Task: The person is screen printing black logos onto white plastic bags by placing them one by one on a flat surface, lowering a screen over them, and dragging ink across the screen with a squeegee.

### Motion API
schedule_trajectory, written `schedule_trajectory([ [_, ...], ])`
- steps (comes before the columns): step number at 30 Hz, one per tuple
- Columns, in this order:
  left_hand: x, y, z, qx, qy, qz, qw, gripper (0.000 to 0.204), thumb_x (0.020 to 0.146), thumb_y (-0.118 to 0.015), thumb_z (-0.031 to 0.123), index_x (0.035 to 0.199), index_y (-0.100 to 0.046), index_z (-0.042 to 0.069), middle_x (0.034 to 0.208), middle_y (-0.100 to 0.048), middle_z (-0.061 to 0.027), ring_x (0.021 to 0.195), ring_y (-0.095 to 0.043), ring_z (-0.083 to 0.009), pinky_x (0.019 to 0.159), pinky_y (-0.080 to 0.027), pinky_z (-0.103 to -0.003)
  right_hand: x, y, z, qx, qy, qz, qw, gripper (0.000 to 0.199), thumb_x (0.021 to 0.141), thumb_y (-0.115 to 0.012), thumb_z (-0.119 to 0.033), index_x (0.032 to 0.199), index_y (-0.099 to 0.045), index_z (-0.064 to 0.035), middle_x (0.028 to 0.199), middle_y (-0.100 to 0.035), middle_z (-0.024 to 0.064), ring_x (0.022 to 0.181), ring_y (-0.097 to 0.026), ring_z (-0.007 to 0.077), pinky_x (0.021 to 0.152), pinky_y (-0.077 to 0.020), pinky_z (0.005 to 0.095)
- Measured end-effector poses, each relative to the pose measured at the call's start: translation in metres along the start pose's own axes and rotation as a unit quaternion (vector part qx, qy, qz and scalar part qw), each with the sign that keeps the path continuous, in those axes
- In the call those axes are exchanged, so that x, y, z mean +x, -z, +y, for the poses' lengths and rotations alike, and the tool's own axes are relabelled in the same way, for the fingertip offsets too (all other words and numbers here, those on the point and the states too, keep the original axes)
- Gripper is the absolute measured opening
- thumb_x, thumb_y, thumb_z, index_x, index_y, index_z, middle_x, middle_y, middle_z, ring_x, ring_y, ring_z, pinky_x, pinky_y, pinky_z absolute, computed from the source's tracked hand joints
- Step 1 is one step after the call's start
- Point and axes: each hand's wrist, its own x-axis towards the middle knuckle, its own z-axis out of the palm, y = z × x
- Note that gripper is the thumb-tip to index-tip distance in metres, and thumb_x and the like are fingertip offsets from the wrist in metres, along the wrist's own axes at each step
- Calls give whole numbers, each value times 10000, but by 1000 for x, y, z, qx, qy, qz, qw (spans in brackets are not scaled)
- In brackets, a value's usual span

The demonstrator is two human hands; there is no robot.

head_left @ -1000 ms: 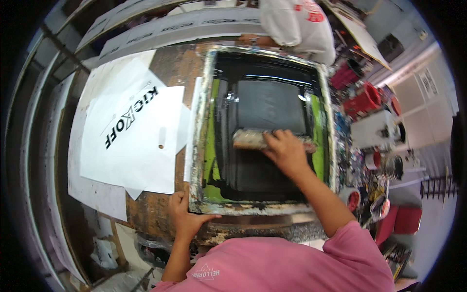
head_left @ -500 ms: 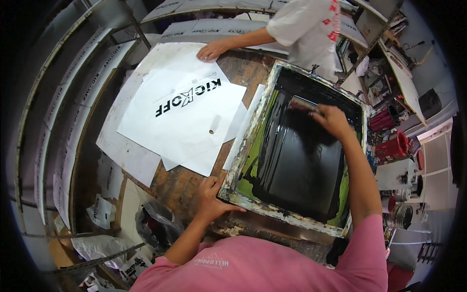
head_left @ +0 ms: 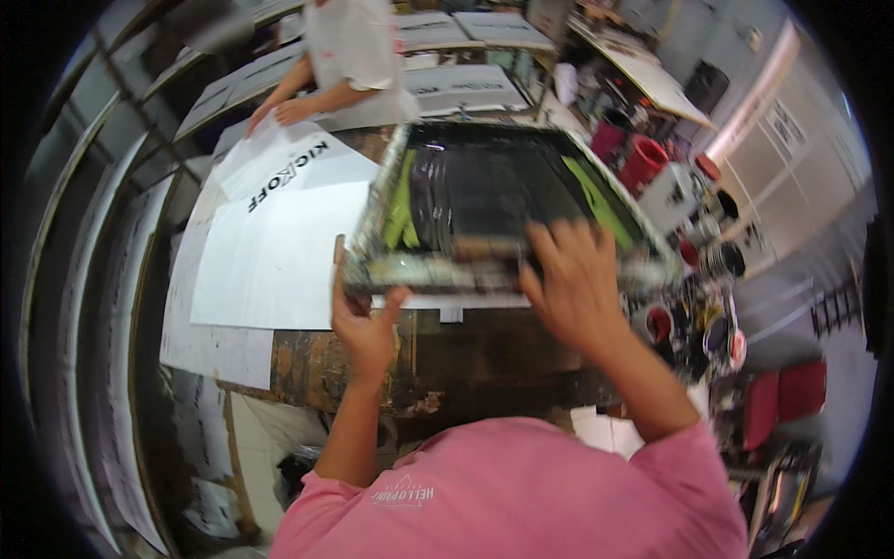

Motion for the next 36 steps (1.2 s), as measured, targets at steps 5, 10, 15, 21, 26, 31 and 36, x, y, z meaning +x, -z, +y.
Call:
schedule_trajectory([
  [5,32,-16,-12,269,-159,-92,946,1122,897,-898,403,1704,-240,-16,1572,-444,-241,1441,-443,-372,1231,-323,-517,77,19,28,-4,6,98,995,362,948,-687,-436,1052,-714,-90,923,-687,103,948,-662,302,940,-426,520],
  [10,-22,2,-72,729,-31,-216,648,1256,863,-474,958,1725,-257,71,1748,-155,-355,1657,-86,-459,1189,42,-839,113,29,40,22,21,151,988,381,946,-692,-453,931,-738,-75,874,-708,116,895,-683,311,930,-426,516],
  [15,-29,-1,-74,696,39,-287,658,1414,768,-393,1057,1721,-225,26,1799,-117,-249,1682,-18,-397,1206,96,-809,141,40,50,31,18,157,987,364,927,-711,-415,916,-715,-51,835,-696,134,841,-679,344,881,-434,482],
  [21,11,-44,-38,520,-54,-195,830,880,882,-852,532,1473,-598,-70,1509,-633,-226,1543,-449,-422,1287,-116,-701,172,55,57,4,-13,88,996,392,978,-621,-381,1110,-721,-26,961,-722,195,885,-628,405,911,-444,451],
  [26,51,-69,-27,367,-134,-70,918,510,941,-811,131,1395,-674,-56,1363,-715,-258,1444,-573,-413,1282,-289,-578,192,62,64,27,-43,65,997,439,1013,-584,-433,1127,-715,-29,954,-713,194,907,-577,379,900,-447,440],
  [31,51,-37,-28,321,-29,35,946,439,965,-768,87,1375,-702,-54,1408,-696,-266,1436,-584,-370,1225,-397,-468,185,59,65,4,-18,85,996,395,977,-632,-382,1136,-715,-30,987,-722,185,913,-577,372,903,-448,432],
  [36,61,58,-46,305,34,101,946,477,959,-760,62,1418,-683,-42,1413,-707,-238,1387,-614,-299,1234,-370,-398,174,57,60,10,-28,85,996,344,934,-678,-321,1114,-717,-30,1003,-732,176,920,-601,375,917,-447,441],
])
